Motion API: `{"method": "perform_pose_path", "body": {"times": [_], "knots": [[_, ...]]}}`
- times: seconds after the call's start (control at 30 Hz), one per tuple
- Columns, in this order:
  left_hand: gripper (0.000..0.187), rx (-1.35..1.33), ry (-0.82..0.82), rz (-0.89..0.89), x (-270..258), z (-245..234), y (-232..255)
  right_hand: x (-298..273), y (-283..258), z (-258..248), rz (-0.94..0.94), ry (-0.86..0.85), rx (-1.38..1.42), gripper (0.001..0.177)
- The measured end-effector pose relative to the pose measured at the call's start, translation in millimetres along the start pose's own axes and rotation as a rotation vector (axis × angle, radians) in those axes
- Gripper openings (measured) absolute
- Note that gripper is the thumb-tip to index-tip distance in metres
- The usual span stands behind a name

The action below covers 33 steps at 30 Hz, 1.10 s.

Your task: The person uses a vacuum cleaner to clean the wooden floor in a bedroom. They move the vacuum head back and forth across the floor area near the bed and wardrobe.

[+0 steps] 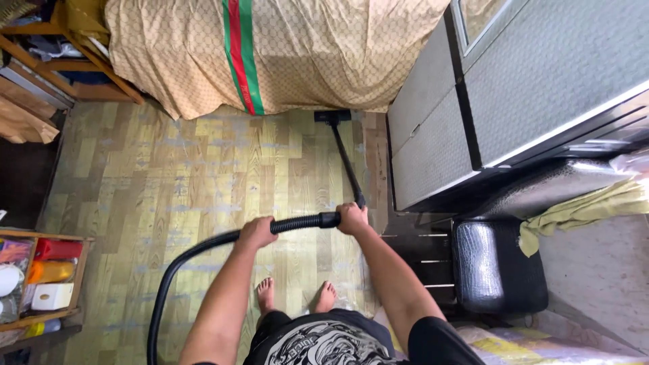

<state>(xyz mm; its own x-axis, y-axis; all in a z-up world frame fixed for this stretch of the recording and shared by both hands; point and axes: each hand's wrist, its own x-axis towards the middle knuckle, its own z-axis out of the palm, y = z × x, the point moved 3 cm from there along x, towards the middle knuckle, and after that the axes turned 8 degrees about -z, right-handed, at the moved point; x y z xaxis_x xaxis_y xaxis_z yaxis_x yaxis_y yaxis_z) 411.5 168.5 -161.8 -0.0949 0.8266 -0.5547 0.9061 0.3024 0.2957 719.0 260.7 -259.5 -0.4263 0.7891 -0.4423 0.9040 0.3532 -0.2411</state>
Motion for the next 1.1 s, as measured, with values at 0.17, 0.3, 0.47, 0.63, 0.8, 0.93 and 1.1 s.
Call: {"method": "perform_pose_path", "body": {"times": [0.17, 0.3, 0.47, 0.63, 0.8, 0.93, 1.1], "knots": [[0.046, -0.050, 0.018, 0.041, -62.9, 25.3, 11.5, -65.1, -4.6, 4.4, -0.049, 0.035, -0.126, 0.036], [0.023, -0.032, -0.168, -0.033, -158.5, 6.9, 55.9, -208.6, -50.0, -48.8, -0.121, -0.077, -0.217, 0.020], [0.031, -0.131, -0.106, 0.150, -162.8, 36.1, 56.3, -279.4, -61.5, -74.8, -0.051, -0.046, 0.027, 0.026], [0.008, -0.093, -0.048, 0.102, -121.3, -28.0, 88.6, -222.0, -59.2, -107.9, 0.068, -0.072, 0.064, 0.024], [0.022, 0.137, 0.053, -0.008, -24.9, -63.1, 100.6, -97.7, -15.2, -117.0, 0.222, -0.027, 0.180, 0.028], [0.015, 0.229, -0.067, -0.021, -26.3, -46.0, 108.2, -89.0, -1.4, -105.7, 0.245, -0.069, 0.254, 0.032], [0.013, 0.074, -0.153, 0.058, -85.2, -30.0, 99.4, -140.8, 2.8, -74.6, 0.162, -0.037, 0.061, 0.030]]}}
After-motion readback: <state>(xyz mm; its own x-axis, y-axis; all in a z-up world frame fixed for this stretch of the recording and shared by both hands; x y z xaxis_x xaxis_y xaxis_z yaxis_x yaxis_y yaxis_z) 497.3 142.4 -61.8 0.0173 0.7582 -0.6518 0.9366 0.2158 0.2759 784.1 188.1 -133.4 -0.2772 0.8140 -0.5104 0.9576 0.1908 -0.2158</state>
